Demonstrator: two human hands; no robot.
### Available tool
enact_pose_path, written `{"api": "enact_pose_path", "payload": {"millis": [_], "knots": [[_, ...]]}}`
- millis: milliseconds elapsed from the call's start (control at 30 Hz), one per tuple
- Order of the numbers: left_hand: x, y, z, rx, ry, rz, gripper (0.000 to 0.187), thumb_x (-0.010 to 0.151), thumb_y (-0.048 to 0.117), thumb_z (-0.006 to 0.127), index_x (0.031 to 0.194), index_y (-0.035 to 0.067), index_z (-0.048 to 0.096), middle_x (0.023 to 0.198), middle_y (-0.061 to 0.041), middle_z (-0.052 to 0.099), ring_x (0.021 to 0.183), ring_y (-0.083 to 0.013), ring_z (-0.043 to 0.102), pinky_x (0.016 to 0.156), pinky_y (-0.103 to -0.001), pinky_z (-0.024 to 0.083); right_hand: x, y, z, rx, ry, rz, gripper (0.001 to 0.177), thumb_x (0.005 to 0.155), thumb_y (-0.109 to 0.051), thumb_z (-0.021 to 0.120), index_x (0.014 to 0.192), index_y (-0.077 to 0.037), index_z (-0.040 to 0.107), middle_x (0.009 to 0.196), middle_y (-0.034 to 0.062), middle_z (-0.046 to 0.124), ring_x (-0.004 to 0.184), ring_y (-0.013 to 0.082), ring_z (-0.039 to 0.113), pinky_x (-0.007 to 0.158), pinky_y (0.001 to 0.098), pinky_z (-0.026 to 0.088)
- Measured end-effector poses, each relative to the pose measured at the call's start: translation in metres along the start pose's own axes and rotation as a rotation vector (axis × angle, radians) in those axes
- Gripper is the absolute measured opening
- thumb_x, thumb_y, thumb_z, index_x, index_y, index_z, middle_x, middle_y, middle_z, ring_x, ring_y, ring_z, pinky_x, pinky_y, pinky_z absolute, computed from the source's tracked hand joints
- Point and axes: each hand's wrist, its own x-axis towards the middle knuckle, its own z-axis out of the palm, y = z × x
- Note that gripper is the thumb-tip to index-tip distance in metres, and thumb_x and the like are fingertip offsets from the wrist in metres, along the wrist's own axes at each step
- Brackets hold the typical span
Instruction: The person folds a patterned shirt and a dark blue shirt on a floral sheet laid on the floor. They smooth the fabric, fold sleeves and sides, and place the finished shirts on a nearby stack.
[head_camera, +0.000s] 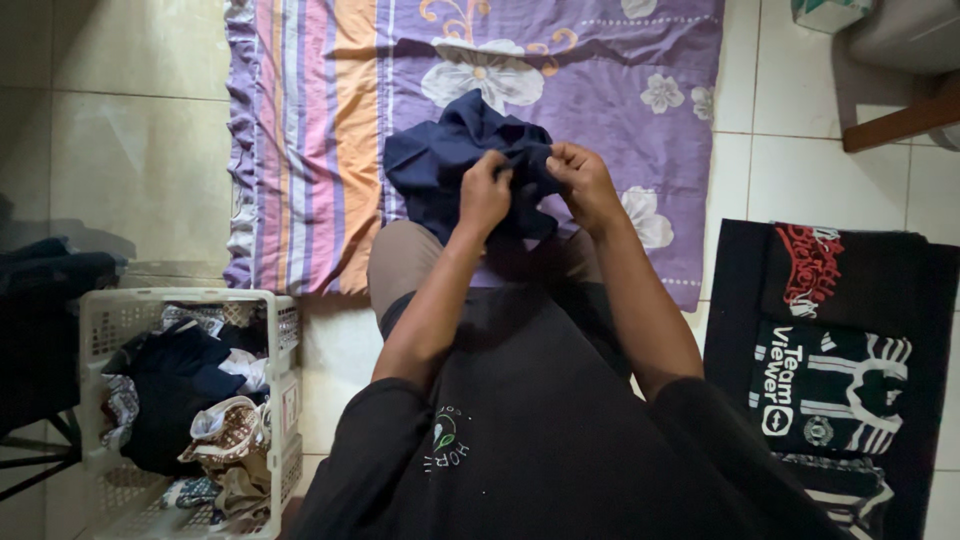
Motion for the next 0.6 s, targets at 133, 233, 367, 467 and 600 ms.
{"api": "enact_pose_path", "payload": {"millis": [133, 233, 367, 467, 600], "knots": [[0.025, 0.027, -0.023, -0.067, 0.041, 0.055, 0.010, 0.094, 0.012, 0.067, 0.098, 0.003, 0.065, 0.086, -0.019, 0.070, 0.079, -0.0387, 0.070, 0.068, -0.043, 0.053, -0.001, -0.020, -0.003, 0.063, 0.125, -0.056, 0.010, 0.102, -0.011, 0.063, 0.096, -0.004, 0.066, 0.086, -0.0005, 0.066, 0.077, 0.0095, 0.061, 0.074, 0.0242, 0.049], [0.044, 0.068, -0.049, 0.003, -0.046, 0.021, 0.013, 0.096, 0.017, 0.072, 0.092, 0.005, 0.068, 0.078, -0.017, 0.070, 0.072, -0.0354, 0.071, 0.066, -0.043, 0.052, -0.006, -0.045, -0.008, 0.024, 0.110, -0.110, 0.012, 0.104, -0.012, 0.063, 0.094, -0.005, 0.065, 0.085, -0.0014, 0.064, 0.076, 0.0083, 0.058, 0.073, 0.0238, 0.047], [0.053, 0.116, -0.081, 0.061, -0.232, 0.260, 0.019, 0.084, 0.012, 0.077, 0.097, 0.004, 0.066, 0.086, -0.017, 0.068, 0.079, -0.0379, 0.069, 0.069, -0.044, 0.053, -0.023, -0.082, -0.012, 0.072, 0.046, -0.140, 0.016, 0.106, -0.015, 0.065, 0.094, -0.004, 0.064, 0.085, -0.0004, 0.064, 0.075, 0.0092, 0.057, 0.073, 0.0245, 0.047], [0.052, 0.129, -0.096, 0.188, -0.225, 0.382, 0.023, 0.081, -0.001, 0.068, 0.103, 0.002, 0.062, 0.101, -0.018, 0.065, 0.092, -0.0426, 0.065, 0.075, -0.048, 0.050, -0.044, -0.110, -0.019, 0.136, -0.058, -0.111, 0.020, 0.102, -0.019, 0.066, 0.102, 0.000, 0.067, 0.090, 0.0036, 0.069, 0.079, 0.0120, 0.063, 0.075, 0.0257, 0.051], [0.063, 0.123, -0.106, 0.245, -0.124, 0.357, 0.021, 0.085, -0.011, 0.062, 0.101, 0.003, 0.061, 0.102, -0.016, 0.062, 0.093, -0.0404, 0.065, 0.079, -0.046, 0.051, -0.062, -0.131, -0.031, -0.006, -0.161, -0.032, 0.038, 0.090, -0.013, 0.075, 0.122, 0.006, 0.068, 0.105, 0.0067, 0.074, 0.093, 0.0147, 0.070, 0.087, 0.0258, 0.054]]}}
